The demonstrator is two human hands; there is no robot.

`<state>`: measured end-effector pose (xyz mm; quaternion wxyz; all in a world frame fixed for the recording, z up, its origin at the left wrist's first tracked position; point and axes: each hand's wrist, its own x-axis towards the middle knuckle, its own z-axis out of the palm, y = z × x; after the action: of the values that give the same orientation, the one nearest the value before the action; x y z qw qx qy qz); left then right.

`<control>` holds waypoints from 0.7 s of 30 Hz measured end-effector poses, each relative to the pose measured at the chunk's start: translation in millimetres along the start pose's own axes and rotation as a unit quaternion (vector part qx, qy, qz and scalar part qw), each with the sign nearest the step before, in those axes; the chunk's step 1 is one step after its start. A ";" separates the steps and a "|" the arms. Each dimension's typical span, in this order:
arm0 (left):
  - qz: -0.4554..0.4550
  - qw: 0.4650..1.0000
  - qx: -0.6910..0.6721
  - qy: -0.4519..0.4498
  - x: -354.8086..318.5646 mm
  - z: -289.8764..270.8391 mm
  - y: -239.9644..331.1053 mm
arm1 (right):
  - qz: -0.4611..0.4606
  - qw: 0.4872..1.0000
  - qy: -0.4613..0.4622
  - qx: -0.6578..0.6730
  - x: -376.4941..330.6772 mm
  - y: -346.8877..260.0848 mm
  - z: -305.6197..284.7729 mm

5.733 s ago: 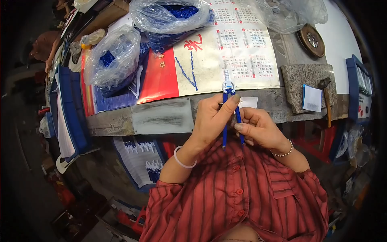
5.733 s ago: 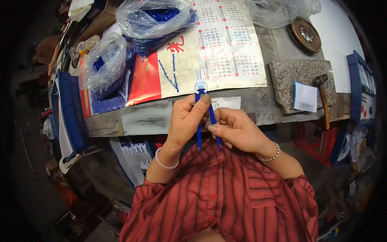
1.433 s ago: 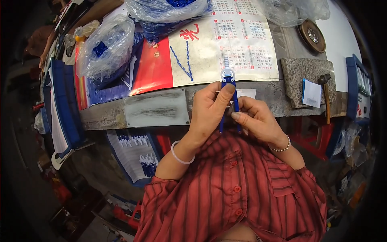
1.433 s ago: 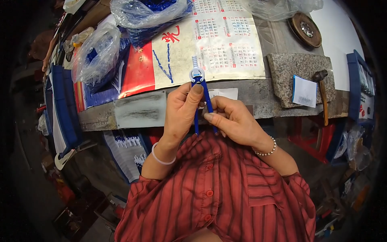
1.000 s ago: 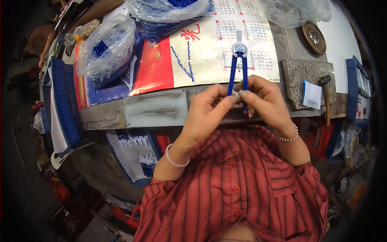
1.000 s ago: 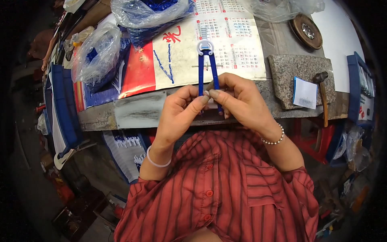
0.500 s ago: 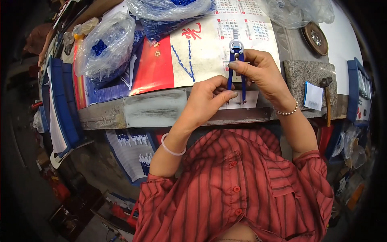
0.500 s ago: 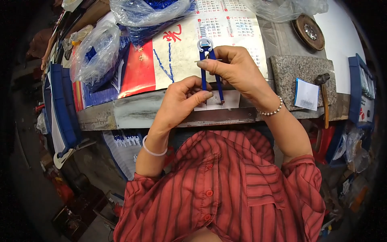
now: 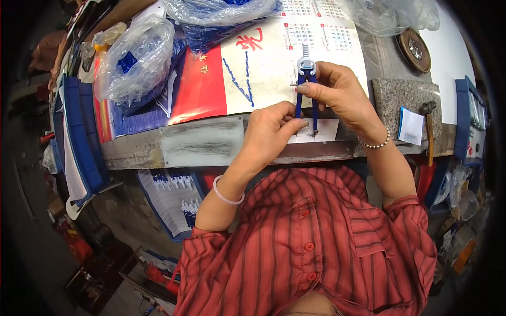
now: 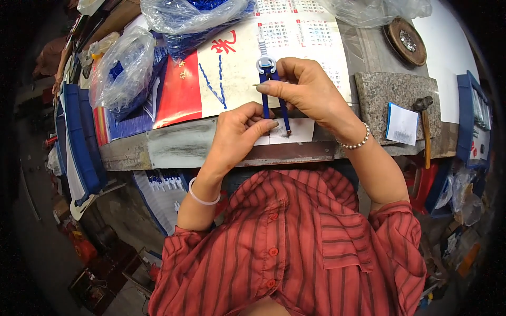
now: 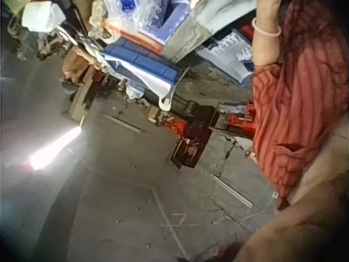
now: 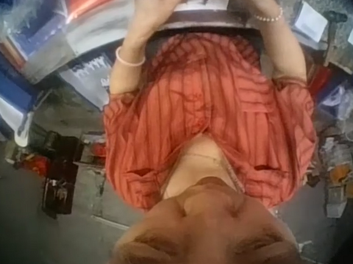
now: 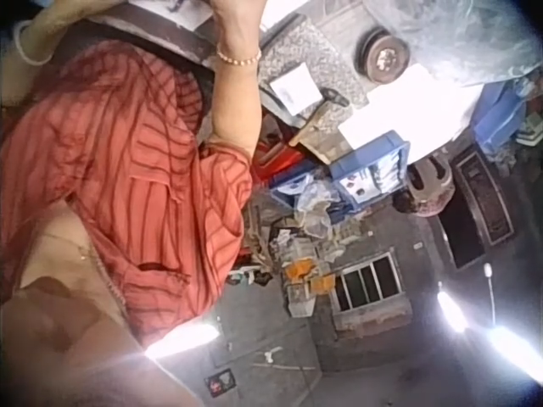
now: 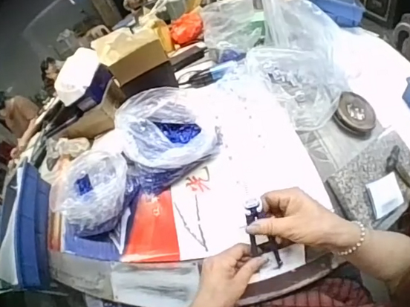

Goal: The user is manual assembling white plastic components onto blue plastic stems using assembly nippers at a workstation.

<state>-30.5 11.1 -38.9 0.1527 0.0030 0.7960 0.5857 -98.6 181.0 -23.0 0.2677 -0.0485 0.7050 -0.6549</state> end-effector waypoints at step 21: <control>-0.003 1.000 0.016 -0.011 1.5 -0.7 0.3 | 0.010 1.000 -0.002 0.021 1.9 1.8 -1.0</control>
<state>-32.2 10.9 -38.8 0.1627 0.0094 0.8034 0.5726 -100.1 181.3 -25.3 0.2770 -0.0374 0.6910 -0.6666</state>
